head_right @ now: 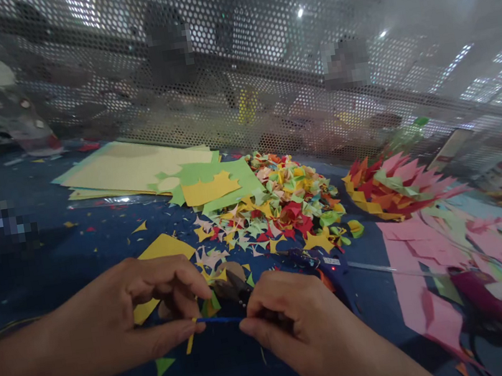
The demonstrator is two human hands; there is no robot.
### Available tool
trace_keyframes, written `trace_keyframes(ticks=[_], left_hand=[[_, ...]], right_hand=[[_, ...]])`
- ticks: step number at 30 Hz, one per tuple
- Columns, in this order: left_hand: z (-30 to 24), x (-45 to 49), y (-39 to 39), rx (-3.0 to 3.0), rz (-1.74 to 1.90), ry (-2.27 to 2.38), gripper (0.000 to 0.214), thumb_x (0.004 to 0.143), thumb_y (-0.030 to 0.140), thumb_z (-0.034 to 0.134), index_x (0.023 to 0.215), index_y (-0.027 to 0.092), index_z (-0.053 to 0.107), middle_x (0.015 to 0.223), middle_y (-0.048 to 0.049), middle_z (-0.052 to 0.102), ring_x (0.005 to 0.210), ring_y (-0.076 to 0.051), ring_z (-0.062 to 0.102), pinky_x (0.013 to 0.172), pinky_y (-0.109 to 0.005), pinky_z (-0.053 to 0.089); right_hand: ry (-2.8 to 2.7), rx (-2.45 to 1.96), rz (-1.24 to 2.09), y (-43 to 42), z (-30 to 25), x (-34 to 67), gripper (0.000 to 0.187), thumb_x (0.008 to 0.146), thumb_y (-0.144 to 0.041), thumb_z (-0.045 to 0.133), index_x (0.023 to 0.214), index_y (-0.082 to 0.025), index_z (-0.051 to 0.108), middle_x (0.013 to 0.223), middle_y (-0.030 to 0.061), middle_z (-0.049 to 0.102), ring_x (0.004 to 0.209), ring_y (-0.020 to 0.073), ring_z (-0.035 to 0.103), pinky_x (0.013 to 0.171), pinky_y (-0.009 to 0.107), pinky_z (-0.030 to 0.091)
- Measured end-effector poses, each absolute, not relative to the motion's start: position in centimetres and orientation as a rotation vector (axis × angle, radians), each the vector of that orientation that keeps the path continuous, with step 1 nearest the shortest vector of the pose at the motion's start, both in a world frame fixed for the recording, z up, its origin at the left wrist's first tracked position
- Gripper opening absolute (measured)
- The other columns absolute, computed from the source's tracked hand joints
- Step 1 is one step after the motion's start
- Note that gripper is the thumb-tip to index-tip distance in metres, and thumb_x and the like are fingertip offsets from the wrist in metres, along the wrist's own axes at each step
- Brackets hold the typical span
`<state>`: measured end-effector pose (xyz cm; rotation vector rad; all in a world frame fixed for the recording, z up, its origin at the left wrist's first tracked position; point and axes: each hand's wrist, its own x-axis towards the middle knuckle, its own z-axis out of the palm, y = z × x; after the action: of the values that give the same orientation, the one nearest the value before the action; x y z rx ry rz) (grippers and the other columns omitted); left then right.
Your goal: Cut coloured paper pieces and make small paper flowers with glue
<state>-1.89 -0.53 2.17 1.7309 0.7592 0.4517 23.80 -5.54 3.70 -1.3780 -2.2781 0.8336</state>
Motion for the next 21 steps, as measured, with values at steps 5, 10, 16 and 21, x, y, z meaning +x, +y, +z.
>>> trace_keyframes(ticks=[5, 10, 16, 21], left_hand=[[2.46, -1.76, -0.72, 1.752, 0.529, 0.765, 0.019, 0.092, 0.038, 0.063, 0.102, 0.022, 0.066, 0.079, -0.0004, 0.075, 0.07, -0.014, 0.067, 0.06, -0.02, 0.048], [2.27, -1.34, -0.37, 1.736, 0.521, 0.813, 0.014, 0.089, 0.033, 0.066, 0.098, 0.022, 0.067, 0.078, 0.001, 0.074, 0.072, -0.013, 0.067, 0.063, -0.021, 0.047], [1.91, -1.31, 0.01, 1.646, 0.476, 0.829, 0.015, 0.087, 0.032, 0.07, 0.095, 0.021, 0.066, 0.079, 0.0012, 0.074, 0.071, -0.012, 0.065, 0.065, -0.021, 0.047], [1.54, -1.37, 0.11, 1.578, 0.431, 0.847, 0.02, 0.084, 0.036, 0.074, 0.088, 0.019, 0.066, 0.078, 0.0005, 0.074, 0.07, -0.012, 0.064, 0.066, -0.022, 0.047]], right_hand=[[-2.295, -1.338, 0.78, -5.55, 3.68, 23.56, 0.023, 0.097, -0.023, 0.062, 0.074, -0.019, 0.062, 0.069, -0.0029, 0.058, 0.06, 0.0102, 0.051, 0.056, 0.023, 0.038], [-2.319, -1.329, 0.734, -5.61, 3.57, 23.67, 0.023, 0.098, -0.025, 0.06, 0.075, -0.02, 0.061, 0.07, -0.0025, 0.058, 0.06, 0.0106, 0.05, 0.056, 0.023, 0.038], [-2.296, -1.354, 0.743, -5.41, 3.32, 23.78, 0.022, 0.097, -0.026, 0.062, 0.076, -0.02, 0.06, 0.071, -0.0028, 0.057, 0.061, 0.0108, 0.05, 0.055, 0.023, 0.038], [-2.272, -1.397, 0.759, -5.14, 3.29, 23.79, 0.02, 0.095, -0.028, 0.065, 0.078, -0.02, 0.062, 0.072, -0.0029, 0.059, 0.063, 0.0113, 0.052, 0.057, 0.023, 0.038]])
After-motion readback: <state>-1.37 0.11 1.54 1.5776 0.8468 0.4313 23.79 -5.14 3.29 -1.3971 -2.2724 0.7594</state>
